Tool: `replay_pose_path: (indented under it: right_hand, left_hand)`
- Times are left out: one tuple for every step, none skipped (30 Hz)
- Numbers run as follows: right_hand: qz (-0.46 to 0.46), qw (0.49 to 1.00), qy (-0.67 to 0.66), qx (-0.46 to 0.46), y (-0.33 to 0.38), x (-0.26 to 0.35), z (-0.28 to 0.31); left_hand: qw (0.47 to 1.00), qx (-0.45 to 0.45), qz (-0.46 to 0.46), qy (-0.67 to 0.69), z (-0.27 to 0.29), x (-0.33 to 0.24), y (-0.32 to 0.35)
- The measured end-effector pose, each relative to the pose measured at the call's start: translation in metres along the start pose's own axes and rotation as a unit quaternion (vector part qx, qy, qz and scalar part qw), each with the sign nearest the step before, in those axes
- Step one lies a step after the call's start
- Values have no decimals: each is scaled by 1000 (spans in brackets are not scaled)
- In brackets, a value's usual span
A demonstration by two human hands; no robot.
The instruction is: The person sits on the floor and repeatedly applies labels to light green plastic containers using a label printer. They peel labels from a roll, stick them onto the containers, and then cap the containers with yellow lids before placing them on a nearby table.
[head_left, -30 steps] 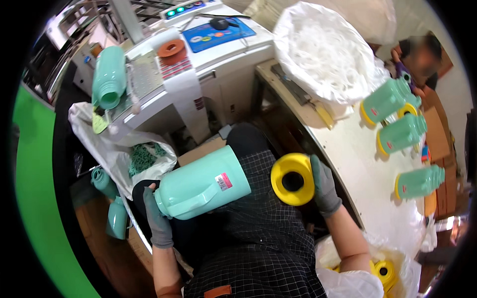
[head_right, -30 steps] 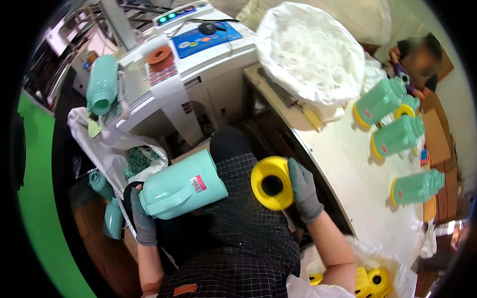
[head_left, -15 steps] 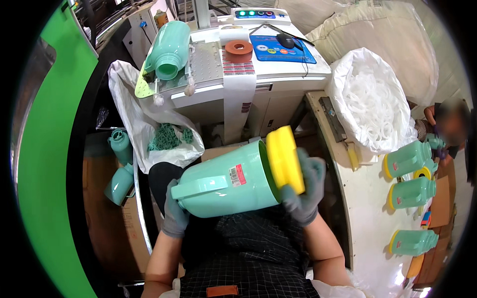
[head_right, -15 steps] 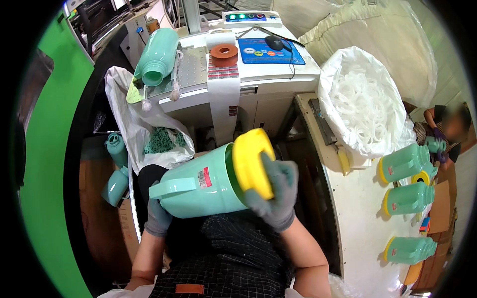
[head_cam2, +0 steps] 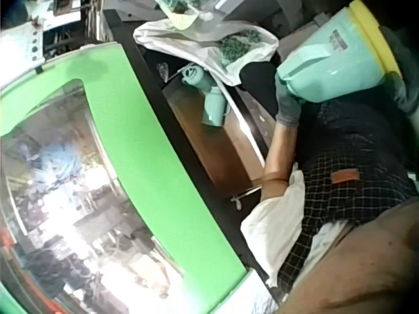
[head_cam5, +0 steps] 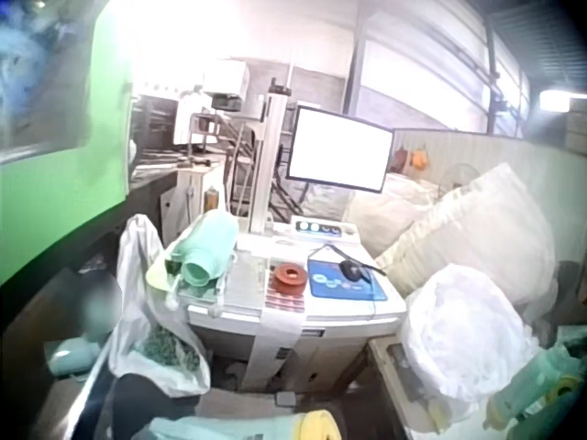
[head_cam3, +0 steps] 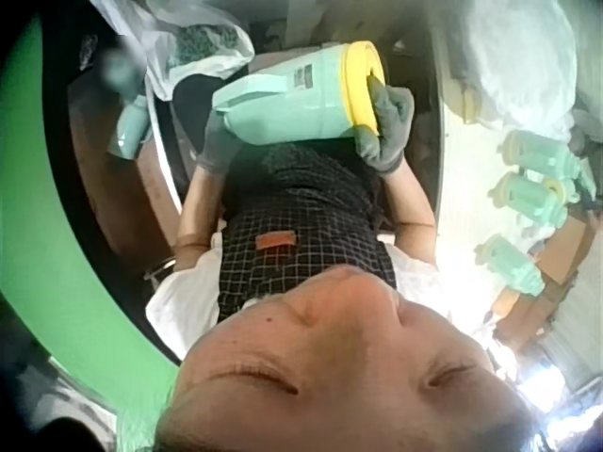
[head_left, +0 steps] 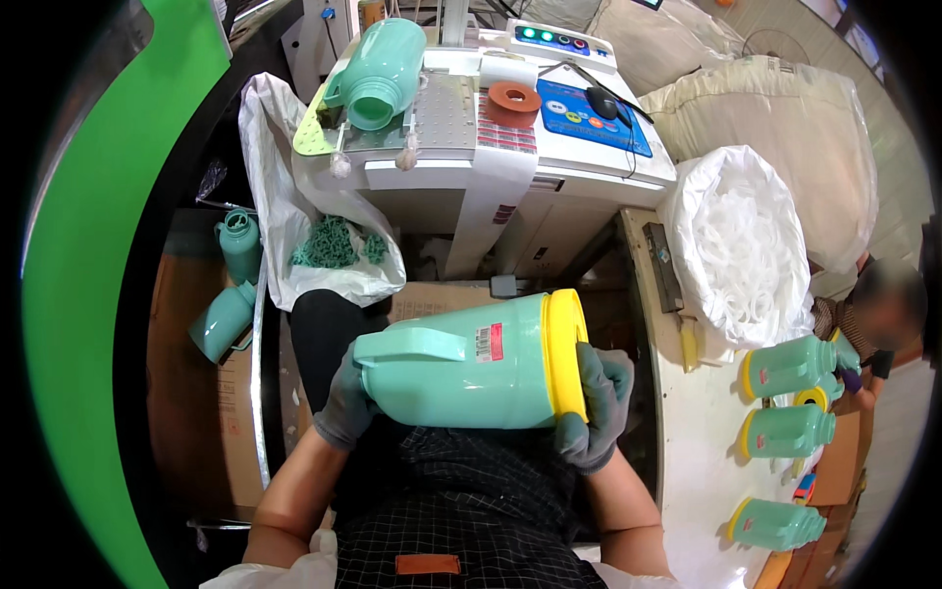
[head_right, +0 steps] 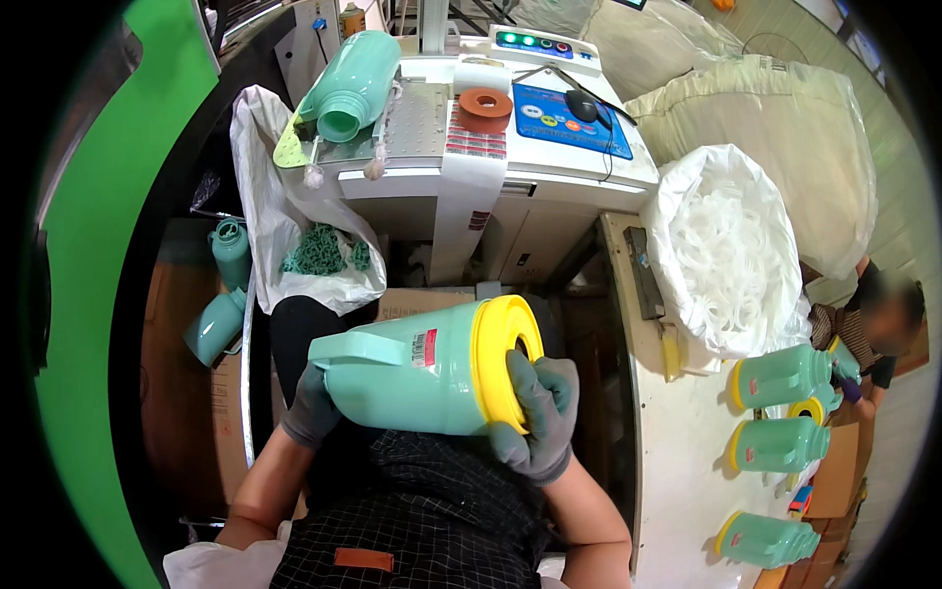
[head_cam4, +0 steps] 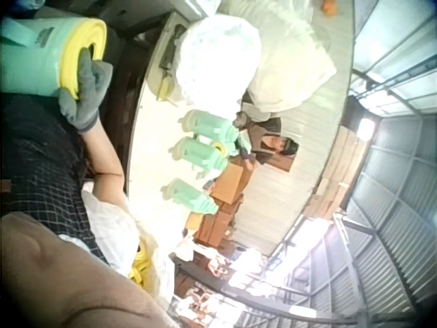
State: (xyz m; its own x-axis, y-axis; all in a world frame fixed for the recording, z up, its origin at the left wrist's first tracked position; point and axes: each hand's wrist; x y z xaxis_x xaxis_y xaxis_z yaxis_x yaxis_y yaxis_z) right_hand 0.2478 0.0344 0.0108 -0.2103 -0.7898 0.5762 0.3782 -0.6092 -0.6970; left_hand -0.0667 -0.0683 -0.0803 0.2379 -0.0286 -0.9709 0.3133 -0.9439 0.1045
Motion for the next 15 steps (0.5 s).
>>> replay_pose_path:
  right_hand:
    - [-10,1000,-8,-5,3,2,-2]
    - [-20,1000,-3,-11,1,8,-3]
    - [-23,1000,-14,-15,-1,11,-6]
    - [-29,999,-24,-21,-2,13,-7]
    - [-36,998,-34,-26,-1,15,-9]
    - [-63,996,-49,-32,1,15,-11]
    - [-89,993,-64,-37,3,15,-12]
    - [-114,989,-82,-43,4,16,-16]
    - [-128,985,-99,-60,5,15,-19]
    - [-142,980,-115,-78,8,13,-24]
    - [-156,974,-133,-96,10,12,-28]
    - [-216,949,-195,-121,14,12,-31]
    - [-220,943,-212,-130,18,10,-34]
    - [-222,939,-224,-139,21,6,-32]
    - [-221,933,-236,-156,17,4,-31]
  left_hand:
    - [999,-9,23,47,-1,-2,2]
    - [999,-46,-16,-17,4,14,1]
    - [991,-87,-56,-82,16,43,1]
    - [991,-95,-62,-72,22,48,0]
    - [990,-103,-68,-62,28,53,0]
    - [996,-77,-43,23,30,37,-3]
    - [993,-51,-18,107,31,24,-4]
    - [992,-87,-61,-75,32,16,-1]
    - [955,-118,-103,-250,28,8,-1]
    - [929,-125,-122,-326,25,-1,0]
    - [895,-139,-140,-400,20,-13,1]
    - [903,-130,-136,-385,10,-35,2]
    - [912,-116,-132,-371,1,-53,5]
    - [933,-132,-123,-311,-8,-62,9]
    - [950,-142,-117,-252,-17,-70,8]
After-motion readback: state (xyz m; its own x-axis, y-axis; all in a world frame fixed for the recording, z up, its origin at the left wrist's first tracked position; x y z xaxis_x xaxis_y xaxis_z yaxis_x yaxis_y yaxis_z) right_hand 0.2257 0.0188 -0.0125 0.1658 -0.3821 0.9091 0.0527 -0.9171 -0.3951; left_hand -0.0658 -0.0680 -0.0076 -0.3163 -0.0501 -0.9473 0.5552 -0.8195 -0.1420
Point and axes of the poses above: each hand's wrist, its own y-axis away from the middle knuckle, its own z-axis out of the back of the hand, x = y × z, and after that the axes turned 5 degrees about -y, right-handed
